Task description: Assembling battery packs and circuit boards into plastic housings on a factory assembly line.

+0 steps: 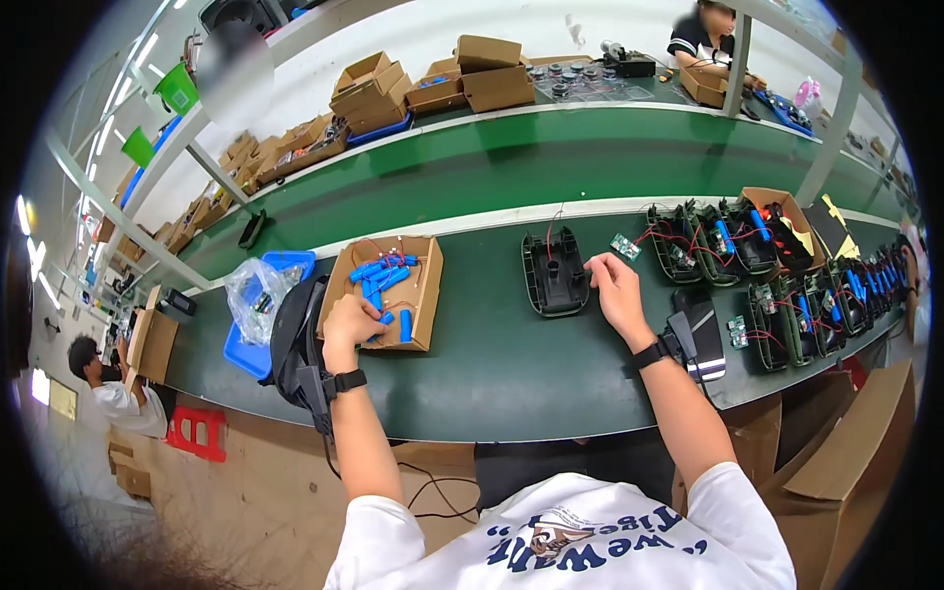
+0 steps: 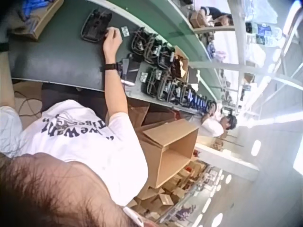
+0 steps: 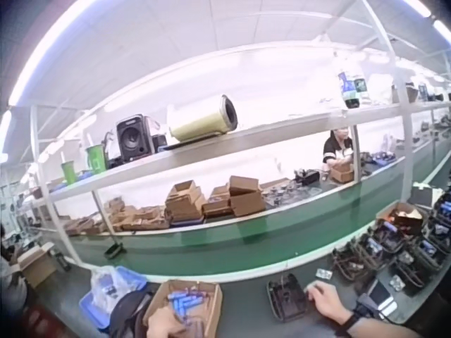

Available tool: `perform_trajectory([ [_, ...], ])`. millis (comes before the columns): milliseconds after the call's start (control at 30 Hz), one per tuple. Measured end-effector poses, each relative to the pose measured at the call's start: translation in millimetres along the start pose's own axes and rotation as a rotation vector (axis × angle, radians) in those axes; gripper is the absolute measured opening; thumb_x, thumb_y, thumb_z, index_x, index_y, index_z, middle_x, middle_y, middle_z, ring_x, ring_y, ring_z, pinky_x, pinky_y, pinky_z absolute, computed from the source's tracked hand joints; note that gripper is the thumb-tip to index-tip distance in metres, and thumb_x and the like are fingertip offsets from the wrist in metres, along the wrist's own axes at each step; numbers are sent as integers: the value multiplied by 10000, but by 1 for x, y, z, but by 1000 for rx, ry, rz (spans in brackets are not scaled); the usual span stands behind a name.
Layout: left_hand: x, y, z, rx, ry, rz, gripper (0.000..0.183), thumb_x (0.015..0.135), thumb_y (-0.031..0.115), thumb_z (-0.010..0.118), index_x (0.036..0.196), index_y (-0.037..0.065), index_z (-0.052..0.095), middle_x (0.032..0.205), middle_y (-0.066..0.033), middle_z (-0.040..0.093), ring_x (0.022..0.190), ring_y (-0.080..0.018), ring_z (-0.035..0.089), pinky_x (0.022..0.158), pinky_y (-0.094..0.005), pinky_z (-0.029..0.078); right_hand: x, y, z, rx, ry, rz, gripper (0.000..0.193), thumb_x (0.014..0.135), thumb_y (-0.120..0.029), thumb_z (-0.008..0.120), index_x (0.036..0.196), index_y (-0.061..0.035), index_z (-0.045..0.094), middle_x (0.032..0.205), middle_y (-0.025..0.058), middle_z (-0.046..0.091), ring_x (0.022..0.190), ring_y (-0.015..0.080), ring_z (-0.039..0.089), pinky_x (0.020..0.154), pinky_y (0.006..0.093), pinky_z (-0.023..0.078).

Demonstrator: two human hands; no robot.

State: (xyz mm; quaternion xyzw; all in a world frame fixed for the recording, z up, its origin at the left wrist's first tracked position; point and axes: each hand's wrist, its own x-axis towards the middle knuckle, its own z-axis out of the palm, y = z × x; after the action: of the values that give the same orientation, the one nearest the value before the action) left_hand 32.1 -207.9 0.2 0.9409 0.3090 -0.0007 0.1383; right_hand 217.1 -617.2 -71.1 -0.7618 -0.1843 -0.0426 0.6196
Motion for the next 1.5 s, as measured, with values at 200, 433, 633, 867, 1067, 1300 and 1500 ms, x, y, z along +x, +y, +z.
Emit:
perform_trajectory([
  [200,4,-5,15,40,-29,37,298,670,322,886,895,139,816,931,-115,774,887,-299,751,833,-418,594,3,-1,-7,1,-1,7,256,1035,-231,572,950,-21,692,683,-25,560,653,50,488,577,252,377],
  [433,-16,-3,-25,-408,299,173,257,782,142,845,883,-29,683,767,-92,717,674,-134,656,630,-295,515,5,-2,1,83,-22,29,223,1032,-203,570,994,-9,675,749,-5,598,726,70,553,670,245,451],
  [633,-5,-5,-43,-761,297,217,252,836,47,833,987,9,635,829,0,659,729,-36,556,623,-200,418,2,-13,-4,24,-7,10,227,1035,-210,574,1000,-7,669,744,4,602,728,73,553,669,251,446],
  [867,-22,21,-61,-706,550,198,240,819,74,863,955,-12,684,824,-2,670,678,-30,516,581,-188,378,1,-18,-6,-5,37,-49,225,1040,-207,573,997,-11,675,751,2,610,720,71,551,659,250,447],
  [1067,-68,158,-36,-636,897,703,325,718,127,944,916,27,707,850,-71,751,598,-84,546,517,-220,401,-12,-70,-17,394,-372,148,268,1048,-225,561,1065,-17,729,829,29,691,584,49,527,539,223,464],
  [1300,-59,238,47,-631,773,1134,252,742,64,883,914,33,702,882,-116,753,698,-244,700,555,-305,528,-17,-91,7,771,-399,102,402,1049,-253,601,1350,13,596,1108,71,702,923,118,656,813,280,553],
  [1500,-56,251,71,-565,528,1031,176,790,78,840,905,35,713,786,-105,714,667,-261,691,594,-340,534,12,-65,-26,665,-78,61,316,1055,-245,597,1240,8,632,1006,64,690,908,122,671,807,266,567],
])
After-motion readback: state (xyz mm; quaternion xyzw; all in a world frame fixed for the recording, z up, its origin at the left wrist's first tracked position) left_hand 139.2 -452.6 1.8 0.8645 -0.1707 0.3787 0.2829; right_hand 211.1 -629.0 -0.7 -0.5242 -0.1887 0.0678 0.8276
